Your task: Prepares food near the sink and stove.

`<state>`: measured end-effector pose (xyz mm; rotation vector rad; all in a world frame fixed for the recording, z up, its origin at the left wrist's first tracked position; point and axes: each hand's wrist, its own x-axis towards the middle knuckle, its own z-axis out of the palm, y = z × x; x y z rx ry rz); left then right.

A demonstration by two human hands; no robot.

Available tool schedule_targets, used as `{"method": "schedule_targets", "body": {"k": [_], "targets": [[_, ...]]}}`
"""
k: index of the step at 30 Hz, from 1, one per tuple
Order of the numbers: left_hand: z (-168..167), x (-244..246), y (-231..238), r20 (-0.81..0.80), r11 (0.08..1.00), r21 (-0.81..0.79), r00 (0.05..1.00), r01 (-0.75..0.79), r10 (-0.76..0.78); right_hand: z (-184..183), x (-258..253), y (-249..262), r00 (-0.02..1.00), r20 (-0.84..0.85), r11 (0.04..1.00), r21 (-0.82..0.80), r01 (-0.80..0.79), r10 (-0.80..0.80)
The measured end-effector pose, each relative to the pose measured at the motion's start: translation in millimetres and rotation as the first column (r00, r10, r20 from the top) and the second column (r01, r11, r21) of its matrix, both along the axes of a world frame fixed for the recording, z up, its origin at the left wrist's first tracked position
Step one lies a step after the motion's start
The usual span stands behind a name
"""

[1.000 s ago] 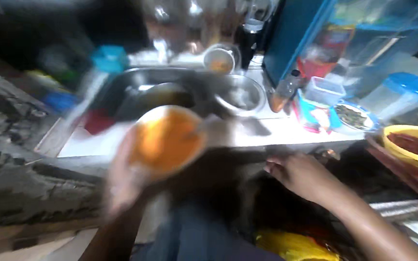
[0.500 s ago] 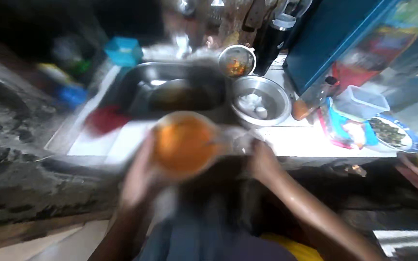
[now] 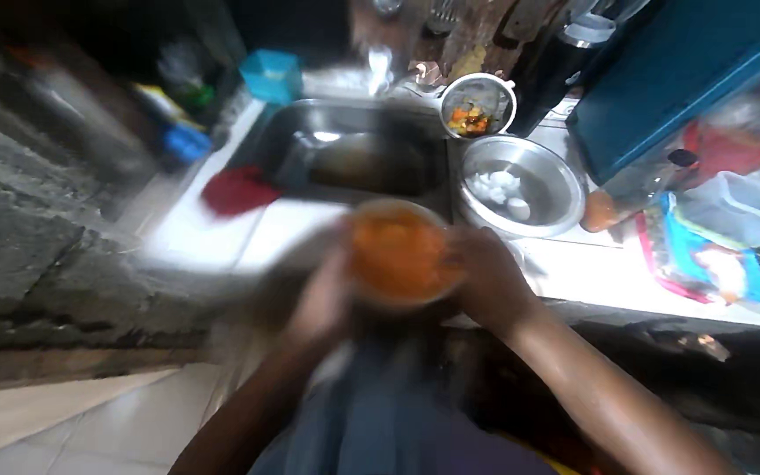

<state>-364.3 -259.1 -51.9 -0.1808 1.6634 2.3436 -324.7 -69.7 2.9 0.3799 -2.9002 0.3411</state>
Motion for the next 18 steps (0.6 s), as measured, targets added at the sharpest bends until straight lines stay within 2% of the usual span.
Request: {"method": "schedule_targets", "body": {"k": [1, 3, 5, 7, 9, 11, 13, 14, 16, 18], "targets": [[0.6, 0.3, 0.9, 0.015, 1.000, 0.008, 1.000, -0.005, 0.005, 5.5, 3.4, -2.0, 0.999, 0.041, 1.000, 0.021, 0.013, -0.014], [0.1, -0.1, 1.9, 0.010, 1.000, 0.031, 1.000, -0.003, 0.003, 22.8, 8.0, -7.9, 0.956, 0.282, 0.997, 0.032, 0.070, -0.076], [2.2, 1.5, 3.2, -0.003, 0.999, 0.033, 1.000, 0.006, -0.006, 30.0, 7.7, -10.1, 0.889, 0.442, 0.987, -0.043, 0.157, -0.122], [4.4, 3.2, 3.8, -0.010, 0.998, 0.044, 0.999, 0.048, -0.048, 28.4, 8.4, -5.4, 0.859, 0.492, 0.947, -0.187, 0.262, -0.140], [8.5, 4.1, 4.4, -0.002, 0.993, 0.089, 0.997, 0.080, -0.081, 25.5, 11.7, -0.2, 0.899, 0.401, 0.908, -0.288, 0.305, -0.175], [12.6, 5.4, 5.5, 0.012, 0.991, 0.102, 0.996, 0.092, -0.093, 18.6, 15.2, 3.6, 0.963, 0.145, 0.924, -0.282, 0.258, -0.225], [15.8, 6.0, 5.9, 0.001, 0.987, 0.106, 0.992, 0.122, -0.123, 8.2, 13.7, 9.0, 0.965, -0.159, 0.969, -0.165, 0.183, -0.209], [17.5, 6.5, 6.1, -0.006, 0.986, 0.102, 0.991, 0.132, -0.132, 5.8, 11.9, 11.1, 0.948, -0.275, 0.987, -0.055, 0.150, -0.160], [22.0, 8.6, 6.2, -0.005, 0.984, 0.101, 0.989, 0.150, -0.150, 2.0, 9.2, 16.9, 0.898, -0.440, 0.985, 0.155, 0.080, -0.004], [26.8, 9.8, 5.9, 0.009, 0.984, 0.086, 0.987, 0.157, -0.158, -4.1, 7.6, 22.9, 0.848, -0.517, 0.966, 0.257, 0.026, 0.115]]}}
